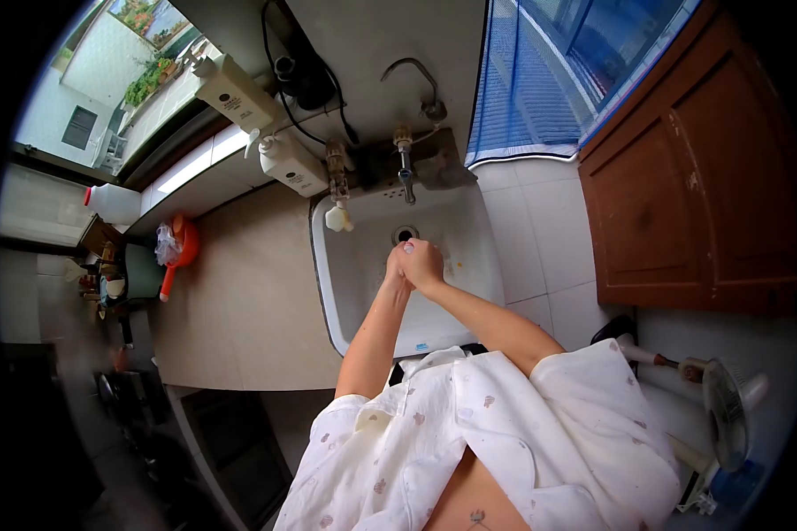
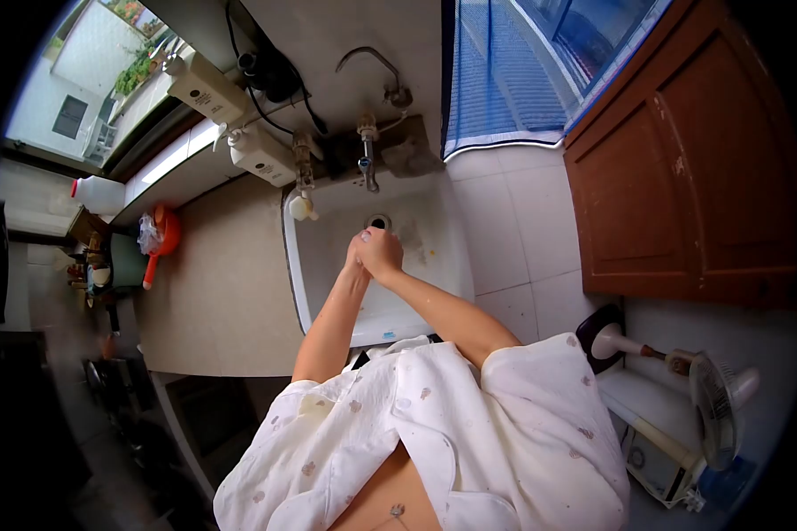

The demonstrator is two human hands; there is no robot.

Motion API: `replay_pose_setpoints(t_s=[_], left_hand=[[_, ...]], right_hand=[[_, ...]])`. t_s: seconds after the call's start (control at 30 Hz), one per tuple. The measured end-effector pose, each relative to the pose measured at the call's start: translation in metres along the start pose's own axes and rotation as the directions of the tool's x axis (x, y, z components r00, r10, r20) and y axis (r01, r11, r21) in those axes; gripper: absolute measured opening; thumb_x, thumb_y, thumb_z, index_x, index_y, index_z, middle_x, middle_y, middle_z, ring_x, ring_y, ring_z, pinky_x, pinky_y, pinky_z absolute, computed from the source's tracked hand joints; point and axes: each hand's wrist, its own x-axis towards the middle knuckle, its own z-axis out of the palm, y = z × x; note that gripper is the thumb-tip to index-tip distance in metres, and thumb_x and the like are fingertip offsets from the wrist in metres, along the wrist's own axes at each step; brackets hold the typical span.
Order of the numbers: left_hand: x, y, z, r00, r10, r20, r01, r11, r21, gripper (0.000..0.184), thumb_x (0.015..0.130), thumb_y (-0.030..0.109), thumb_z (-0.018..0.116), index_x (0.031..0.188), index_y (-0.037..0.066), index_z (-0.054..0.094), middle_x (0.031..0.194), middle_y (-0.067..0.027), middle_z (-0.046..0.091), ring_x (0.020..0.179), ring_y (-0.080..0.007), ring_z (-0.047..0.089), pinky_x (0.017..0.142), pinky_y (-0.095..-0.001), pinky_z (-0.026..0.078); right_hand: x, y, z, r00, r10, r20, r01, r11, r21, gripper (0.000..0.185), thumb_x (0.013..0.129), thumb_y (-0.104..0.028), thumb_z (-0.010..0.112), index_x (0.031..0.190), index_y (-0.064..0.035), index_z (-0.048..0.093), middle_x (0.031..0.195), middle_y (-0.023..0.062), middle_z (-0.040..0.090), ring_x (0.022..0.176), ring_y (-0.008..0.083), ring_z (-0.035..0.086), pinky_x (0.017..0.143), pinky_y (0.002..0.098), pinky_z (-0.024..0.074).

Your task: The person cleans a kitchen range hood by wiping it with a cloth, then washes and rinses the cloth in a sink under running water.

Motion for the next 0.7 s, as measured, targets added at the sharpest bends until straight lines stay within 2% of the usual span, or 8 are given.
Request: replay_pose_setpoints(t_s=[0.03,0.07,0.17,0.3,0.37,0.47,0.6,0.7], left_hand=[[-0.012,0.003,0.010,0.997,-0.045,0.063,0.045,0.999,0.016,0.027,0.087,0.034,0.037,0.084,0.012,0.052,0.084,-0.0035,0.057,0.078,-0.0186,0.056,0.062,-0.0337,0.045],[-0.022,0.001,0.023,0.985,-0.004,-0.174,0.060,0.946,0.319,0.026,0.087,0.033,0.037,0.086,0.012,0.053,0.087,-0.0045,0.057,0.079,-0.0193,0.057,0.063,-0.0349,0.047],[-0.030,0.007,0.031,0.989,0.041,-0.141,0.011,0.937,0.350,0.021,0.087,0.029,0.042,0.089,0.011,0.052,0.081,-0.0061,0.058,0.068,-0.0198,0.057,0.048,-0.0351,0.045],[-0.044,0.022,0.033,0.992,0.123,-0.012,-0.117,0.965,0.235,0.021,0.086,0.029,0.048,0.090,0.009,0.051,0.083,-0.0061,0.057,0.074,-0.0199,0.057,0.056,-0.0347,0.046],[-0.048,0.033,0.022,0.967,0.241,0.087,-0.252,0.955,0.158,0.024,0.084,0.029,0.052,0.093,0.007,0.051,0.085,-0.0056,0.056,0.081,-0.0208,0.056,0.067,-0.0340,0.046],[-0.048,0.045,0.004,0.954,0.264,0.143,-0.293,0.925,0.244,0.027,0.083,0.027,0.054,0.099,0.005,0.048,0.092,-0.0065,0.054,0.085,-0.0202,0.055,0.076,-0.0334,0.043],[-0.064,0.058,0.005,0.989,0.140,0.045,-0.145,0.883,0.447,0.033,0.080,0.019,0.056,0.106,0.003,0.043,0.100,-0.0109,0.050,0.091,-0.0239,0.053,0.082,-0.0416,0.044],[-0.038,0.053,-0.038,0.997,0.047,-0.060,-0.018,0.909,0.416,0.031,0.081,0.014,0.053,0.107,0.001,0.042,0.101,-0.0137,0.049,0.091,-0.0271,0.053,0.084,-0.0458,0.045]], right_hand=[[0.003,0.006,0.001,1.000,-0.013,-0.023,0.013,1.000,0.006,0.022,0.072,-0.025,0.051,0.077,-0.0065,0.062,0.079,0.0184,0.060,0.077,0.0389,0.056,0.068,0.0449,0.0448],[0.015,0.011,-0.002,0.999,0.043,-0.006,-0.043,0.999,-0.007,0.021,0.071,-0.023,0.051,0.075,-0.0052,0.062,0.078,0.0184,0.061,0.075,0.0389,0.057,0.067,0.0450,0.0451],[0.056,0.045,0.003,0.980,0.196,0.019,-0.197,0.967,0.160,0.022,0.071,-0.023,0.053,0.066,-0.0011,0.056,0.069,0.0150,0.061,0.067,0.0311,0.059,0.057,0.0402,0.0430],[0.070,0.099,0.029,0.914,0.382,0.138,-0.400,0.792,0.461,0.025,0.076,-0.028,0.054,0.083,-0.0045,0.058,0.087,0.0141,0.062,0.075,0.0286,0.060,0.062,0.0375,0.0457],[0.043,0.078,-0.011,0.518,0.388,0.762,-0.855,0.198,0.480,0.038,0.082,-0.033,0.052,0.107,-0.0043,0.049,0.105,0.0147,0.056,0.086,0.0278,0.058,0.072,0.0358,0.0480],[0.023,0.072,-0.033,0.370,0.085,0.925,-0.924,0.142,0.356,0.043,0.085,-0.029,0.051,0.119,-0.0054,0.039,0.112,0.0168,0.051,0.092,0.0297,0.056,0.080,0.0395,0.0478],[0.028,0.090,-0.010,0.566,0.077,0.821,-0.819,0.164,0.550,0.038,0.084,-0.020,0.054,0.118,-0.0080,0.042,0.106,0.0157,0.053,0.091,0.0278,0.057,0.078,0.0420,0.0494],[0.028,0.077,-0.026,0.743,-0.068,0.665,-0.589,0.406,0.699,0.033,0.083,-0.009,0.052,0.115,-0.0127,0.045,0.102,0.0136,0.053,0.088,0.0263,0.057,0.077,0.0410,0.0505]])
